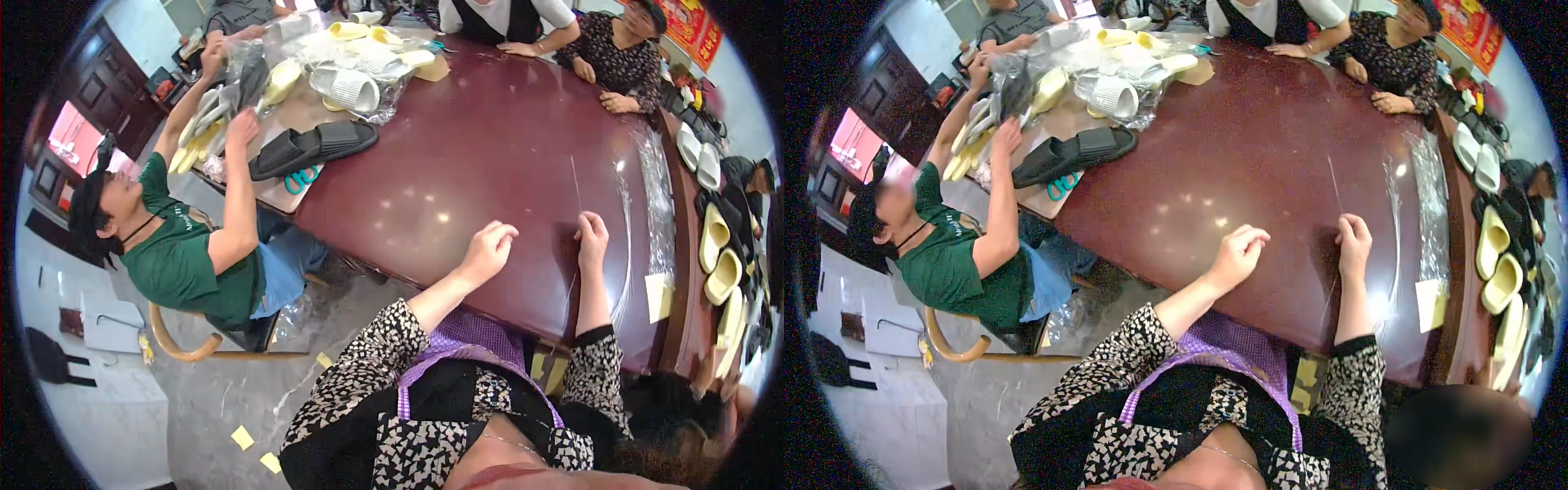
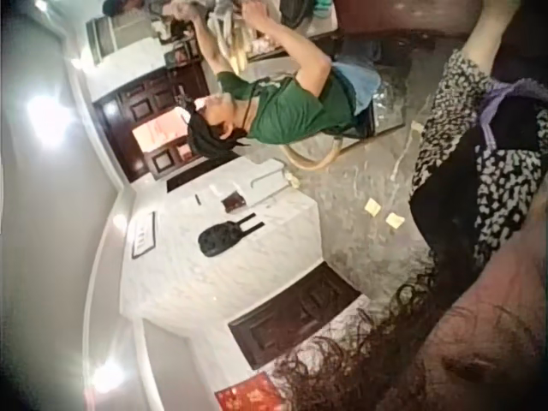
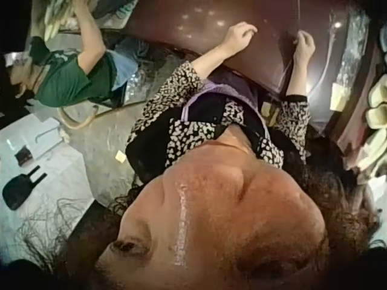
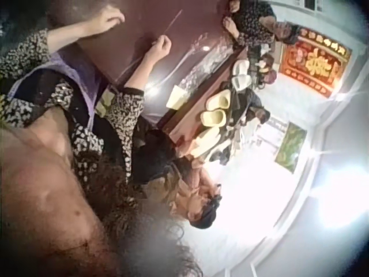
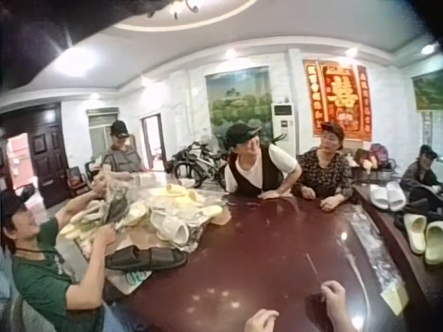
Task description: The person pairs slides together by threading and securing plastic fasteners through each pair by hand.
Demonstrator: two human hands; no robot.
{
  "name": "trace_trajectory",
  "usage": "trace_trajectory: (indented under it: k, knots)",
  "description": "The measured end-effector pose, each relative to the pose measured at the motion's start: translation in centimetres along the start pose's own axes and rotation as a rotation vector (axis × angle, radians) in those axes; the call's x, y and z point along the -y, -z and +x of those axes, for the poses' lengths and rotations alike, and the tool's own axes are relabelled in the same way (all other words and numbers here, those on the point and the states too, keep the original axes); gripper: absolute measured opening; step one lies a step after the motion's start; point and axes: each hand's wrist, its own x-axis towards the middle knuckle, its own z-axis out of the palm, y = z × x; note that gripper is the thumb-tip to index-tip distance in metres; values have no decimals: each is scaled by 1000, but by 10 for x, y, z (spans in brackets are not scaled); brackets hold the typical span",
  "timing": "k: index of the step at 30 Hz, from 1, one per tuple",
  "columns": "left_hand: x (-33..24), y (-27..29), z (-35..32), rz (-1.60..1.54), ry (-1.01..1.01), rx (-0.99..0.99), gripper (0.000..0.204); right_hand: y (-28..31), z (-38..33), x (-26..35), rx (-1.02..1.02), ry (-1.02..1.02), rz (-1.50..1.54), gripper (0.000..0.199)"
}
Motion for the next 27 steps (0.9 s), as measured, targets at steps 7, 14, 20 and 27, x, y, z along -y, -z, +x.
trace_trajectory:
  k: [7, 14, 20, 27]
  knots:
    - [1, 4, 3, -55, 61, -19, 13, 10, 1, 0, 18, -94, 155, 9]
    - [22, 139, 67, 532, -120, -375, 23, 7, 0, 6, 49, -168, 236, 9]
    - [98, 252, 124, 1004, -173, -640, 37, 17, 4, 4, 11, -216, 239, 8]
    - [127, 271, 146, 263, 557, -547, 51, 16, 3, 18, -77, -205, 132, 6]
